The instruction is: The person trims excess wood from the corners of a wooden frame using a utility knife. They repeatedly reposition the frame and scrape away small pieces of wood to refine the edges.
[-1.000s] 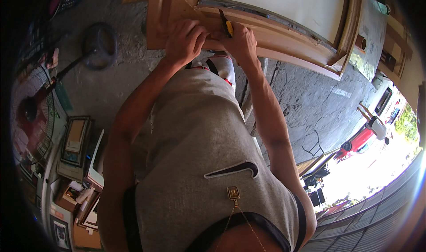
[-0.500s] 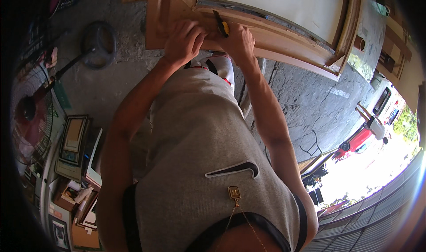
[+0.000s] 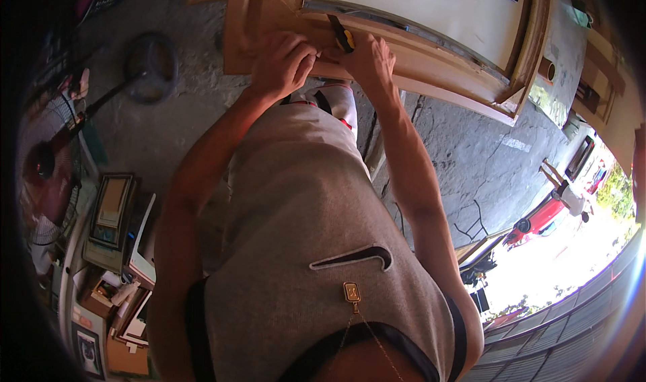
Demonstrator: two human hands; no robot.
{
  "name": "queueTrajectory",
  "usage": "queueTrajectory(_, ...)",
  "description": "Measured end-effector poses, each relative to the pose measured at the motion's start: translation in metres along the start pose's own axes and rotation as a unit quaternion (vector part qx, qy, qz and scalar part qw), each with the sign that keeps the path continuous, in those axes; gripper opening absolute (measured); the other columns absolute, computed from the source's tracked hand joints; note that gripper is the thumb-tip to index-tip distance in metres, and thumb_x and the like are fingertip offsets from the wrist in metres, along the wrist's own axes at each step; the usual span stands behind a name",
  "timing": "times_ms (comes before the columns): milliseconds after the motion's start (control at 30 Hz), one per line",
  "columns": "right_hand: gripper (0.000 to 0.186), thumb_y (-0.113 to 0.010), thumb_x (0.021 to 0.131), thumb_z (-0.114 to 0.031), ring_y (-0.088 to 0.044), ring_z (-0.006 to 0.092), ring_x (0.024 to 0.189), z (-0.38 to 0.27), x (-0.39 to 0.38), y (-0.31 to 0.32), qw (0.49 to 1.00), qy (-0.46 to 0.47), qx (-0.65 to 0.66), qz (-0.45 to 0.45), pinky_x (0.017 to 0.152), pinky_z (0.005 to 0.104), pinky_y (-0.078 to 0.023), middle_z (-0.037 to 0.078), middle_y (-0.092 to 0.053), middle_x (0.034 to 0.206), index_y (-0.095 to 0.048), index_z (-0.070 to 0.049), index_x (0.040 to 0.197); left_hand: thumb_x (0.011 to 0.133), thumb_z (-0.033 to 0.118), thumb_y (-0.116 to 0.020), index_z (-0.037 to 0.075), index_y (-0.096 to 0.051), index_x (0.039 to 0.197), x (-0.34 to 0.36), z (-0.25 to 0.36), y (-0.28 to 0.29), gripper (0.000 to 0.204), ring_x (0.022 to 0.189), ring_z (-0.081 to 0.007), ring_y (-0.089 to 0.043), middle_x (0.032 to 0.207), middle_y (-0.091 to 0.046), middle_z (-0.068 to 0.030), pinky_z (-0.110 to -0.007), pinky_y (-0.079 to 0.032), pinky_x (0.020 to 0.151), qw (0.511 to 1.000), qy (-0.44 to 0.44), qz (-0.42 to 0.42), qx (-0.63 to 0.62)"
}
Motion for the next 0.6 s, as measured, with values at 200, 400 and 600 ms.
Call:
queueTrajectory(200, 0.057, -0.083, 0.068, -0.053, -0.071, 0.0350, 0.087, -0.008, -0.006, 0.009, 0.996, 0.055, -0.037, 0.059, 0.075, 0.0483, -0.056, 0.014, -0.073, 0.090, -0.074, -0.013, 0.108, 0.082, 0.011, -0.070, 0.012, -0.067, 0.091, 0.008, 0.002, 0.012, 0.010, 0.090, -0.0237, -0.060, 0.092, -0.063, -0.0028, -0.038, -0.045, 0.085, 0.998, 0.009, 0.006, -0.064)
queueTrajectory(400, 0.059, -0.080, 0.070, -0.055, -0.071, 0.0366, 0.087, -0.006, -0.002, 0.009, 0.998, 0.062, -0.018, 0.025, 0.077, 0.0484, -0.056, 0.018, -0.073, 0.092, -0.072, -0.016, 0.114, 0.075, 0.010, -0.075, 0.009, -0.069, 0.078, 0.029, -0.017, 0.018, 0.006, 0.081, -0.0207, -0.061, 0.081, -0.064, -0.0014, -0.036, -0.049, 0.077, 0.998, -0.045, -0.038, -0.029)
queueTrajectory(600, 0.062, -0.084, 0.064, -0.057, -0.071, 0.0359, 0.088, -0.003, 0.004, 0.010, 0.999, 0.020, -0.042, -0.022, 0.079, 0.0474, -0.055, 0.017, -0.073, 0.091, -0.073, -0.015, 0.110, 0.068, 0.009, -0.074, 0.010, -0.066, 0.071, 0.036, -0.007, 0.004, 0.009, 0.079, -0.0181, -0.061, 0.076, -0.061, 0.0010, -0.034, -0.049, 0.075, 0.987, -0.153, -0.047, 0.033)
Point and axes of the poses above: each hand's wrist, its own x-axis towards the middle knuckle, its own y-axis out of the back of the hand, z = x × y, the point moved 6 cm from there along x, towards the middle knuckle
